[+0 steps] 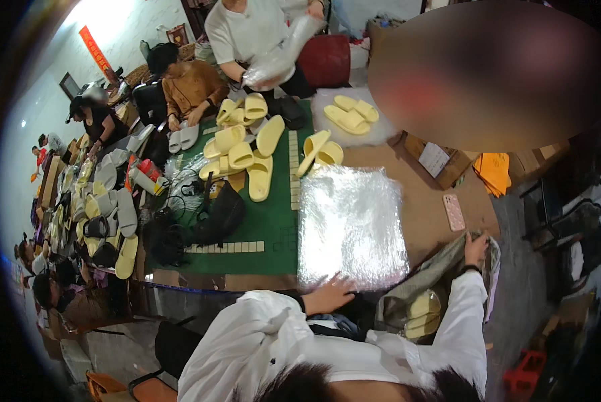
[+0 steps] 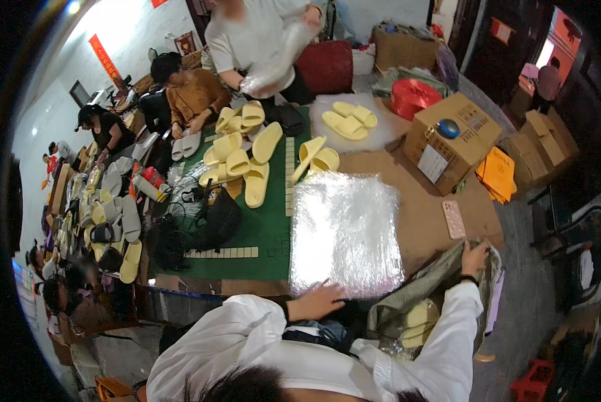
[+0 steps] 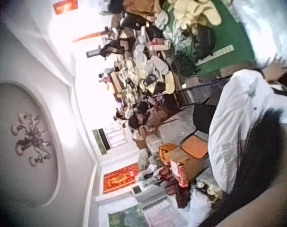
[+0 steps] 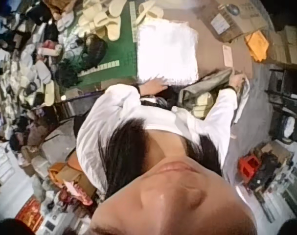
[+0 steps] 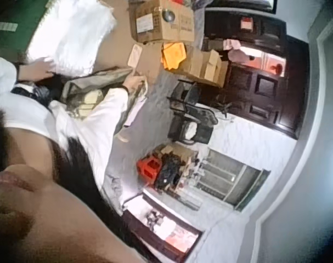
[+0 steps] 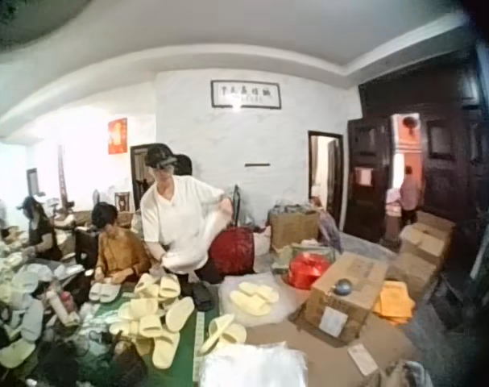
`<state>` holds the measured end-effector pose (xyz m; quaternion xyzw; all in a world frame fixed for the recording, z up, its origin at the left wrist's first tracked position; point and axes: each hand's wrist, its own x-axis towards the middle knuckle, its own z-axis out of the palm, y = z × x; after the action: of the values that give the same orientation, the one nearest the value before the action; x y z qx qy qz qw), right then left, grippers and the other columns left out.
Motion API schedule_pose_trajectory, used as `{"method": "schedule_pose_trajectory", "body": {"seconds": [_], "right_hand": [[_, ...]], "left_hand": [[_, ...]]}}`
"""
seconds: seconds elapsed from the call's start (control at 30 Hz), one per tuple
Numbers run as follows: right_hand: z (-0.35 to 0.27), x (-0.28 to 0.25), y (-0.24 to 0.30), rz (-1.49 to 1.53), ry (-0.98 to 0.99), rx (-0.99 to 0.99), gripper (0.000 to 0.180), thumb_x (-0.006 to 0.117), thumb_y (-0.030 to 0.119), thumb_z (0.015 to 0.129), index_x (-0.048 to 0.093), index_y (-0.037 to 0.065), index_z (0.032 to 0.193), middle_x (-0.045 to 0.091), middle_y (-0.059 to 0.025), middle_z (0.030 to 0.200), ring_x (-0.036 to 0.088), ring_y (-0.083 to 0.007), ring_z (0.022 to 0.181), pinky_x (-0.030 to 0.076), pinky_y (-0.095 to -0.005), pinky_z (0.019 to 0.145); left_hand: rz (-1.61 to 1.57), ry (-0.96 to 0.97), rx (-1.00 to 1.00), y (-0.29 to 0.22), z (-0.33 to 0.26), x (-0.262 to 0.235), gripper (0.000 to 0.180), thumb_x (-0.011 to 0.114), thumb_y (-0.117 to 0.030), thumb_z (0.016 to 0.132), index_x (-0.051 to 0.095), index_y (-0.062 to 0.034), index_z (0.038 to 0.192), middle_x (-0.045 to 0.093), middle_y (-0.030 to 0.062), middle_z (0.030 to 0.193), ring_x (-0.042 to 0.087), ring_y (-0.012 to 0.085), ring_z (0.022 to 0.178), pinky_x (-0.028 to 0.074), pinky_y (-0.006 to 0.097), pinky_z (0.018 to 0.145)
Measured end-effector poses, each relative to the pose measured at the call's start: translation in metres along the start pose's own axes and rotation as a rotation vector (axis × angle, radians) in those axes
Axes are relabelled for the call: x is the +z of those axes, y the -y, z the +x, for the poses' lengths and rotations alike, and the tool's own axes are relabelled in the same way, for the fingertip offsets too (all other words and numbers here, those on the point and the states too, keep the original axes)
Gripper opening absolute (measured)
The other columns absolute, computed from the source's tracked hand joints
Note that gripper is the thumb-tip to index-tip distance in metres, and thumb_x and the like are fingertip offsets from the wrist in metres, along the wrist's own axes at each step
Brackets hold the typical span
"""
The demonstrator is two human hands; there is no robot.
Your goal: Packing finished slippers into plastic bags and organizing them on a workbench.
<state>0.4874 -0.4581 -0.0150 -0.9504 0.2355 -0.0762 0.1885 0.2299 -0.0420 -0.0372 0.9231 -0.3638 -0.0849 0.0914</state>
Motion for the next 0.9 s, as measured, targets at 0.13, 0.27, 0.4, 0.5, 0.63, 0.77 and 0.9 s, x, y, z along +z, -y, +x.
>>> {"method": "schedule_pose_trajectory", "body": {"seconds": [0.13, 0.27, 0.4, 0.5, 0.63, 0.77, 0.9], "right_hand": [[0.014, 0.007, 0.02, -0.099, 0.046, 0.079, 0.072, 0.059, 0.032, 0.081, 0.017, 0.013, 0.137, 0.028, -0.0097, 0.139, 0.023, -0.0383, 0.127, 0.018, -0.0669, 0.094], [0.027, 0.022, 0.023, -0.112, 0.077, 0.08, 0.076, 0.062, 0.027, 0.08, 0.013, 0.012, 0.137, 0.03, -0.0138, 0.137, 0.029, -0.04, 0.123, 0.022, -0.0634, 0.095], [0.059, 0.046, 0.0, -0.069, 0.179, 0.069, 0.074, 0.062, 0.025, 0.079, 0.016, 0.007, 0.134, 0.038, -0.0211, 0.129, 0.037, -0.04, 0.118, 0.029, -0.0556, 0.094], [0.103, 0.076, -0.09, 0.008, 0.111, -0.15, 0.064, 0.063, 0.017, 0.077, 0.026, -0.003, 0.125, 0.047, -0.0278, 0.116, 0.046, -0.0396, 0.108, 0.038, -0.0446, 0.087], [0.1, 0.097, -0.072, -0.051, 0.144, -0.198, 0.044, 0.058, 0.007, 0.075, 0.036, -0.003, 0.113, 0.049, -0.0279, 0.112, 0.047, -0.0408, 0.105, 0.038, -0.0442, 0.085], [0.096, 0.095, -0.077, -0.08, 0.098, -0.299, 0.042, 0.055, 0.004, 0.074, 0.037, -0.003, 0.111, 0.049, -0.0282, 0.111, 0.046, -0.041, 0.105, 0.038, -0.0441, 0.086], [0.093, 0.103, -0.08, -0.252, 0.02, -0.15, 0.048, 0.051, 0.006, 0.074, 0.036, 0.0, 0.119, 0.05, -0.0258, 0.111, 0.049, -0.0392, 0.101, 0.041, -0.0431, 0.085]], "left_hand": [[0.024, -0.03, -0.103, 0.009, -0.027, -0.009, 0.036, 0.049, -0.016, 0.078, 0.054, -0.0141, 0.114, 0.039, 0.0185, 0.128, 0.037, 0.0342, 0.118, 0.024, 0.053, 0.099], [0.01, -0.061, -0.195, 0.015, -0.035, -0.02, 0.03, 0.049, -0.02, 0.08, 0.058, -0.0125, 0.107, 0.043, 0.0196, 0.123, 0.039, 0.0341, 0.116, 0.027, 0.052, 0.098], [-0.111, 0.079, -0.255, 0.018, -0.042, -0.025, 0.027, 0.05, -0.018, 0.079, 0.058, -0.0115, 0.104, 0.052, 0.0152, 0.11, 0.047, 0.0307, 0.106, 0.034, 0.047, 0.091], [-0.306, 0.221, -0.255, 0.042, -0.046, -0.027, 0.024, 0.049, -0.019, 0.081, 0.057, -0.01, 0.102, 0.056, 0.0137, 0.1, 0.052, 0.0292, 0.097, 0.038, 0.044, 0.084], [-0.456, 0.002, -0.549, 0.053, -0.098, -0.031, 0.023, 0.046, -0.02, 0.083, 0.058, -0.0079, 0.099, 0.059, 0.0156, 0.092, 0.057, 0.0325, 0.085, 0.044, 0.042, 0.076], [-0.365, 0.018, -0.796, 0.081, -0.159, -0.029, 0.023, 0.051, -0.022, 0.079, 0.059, -0.0096, 0.097, 0.06, 0.0144, 0.09, 0.057, 0.0337, 0.085, 0.045, 0.041, 0.075], [-0.295, -0.085, -1.011, 0.104, -0.208, -0.036, 0.023, 0.053, -0.017, 0.074, 0.059, -0.0093, 0.095, 0.061, 0.0135, 0.089, 0.058, 0.033, 0.087, 0.046, 0.041, 0.074]]}}
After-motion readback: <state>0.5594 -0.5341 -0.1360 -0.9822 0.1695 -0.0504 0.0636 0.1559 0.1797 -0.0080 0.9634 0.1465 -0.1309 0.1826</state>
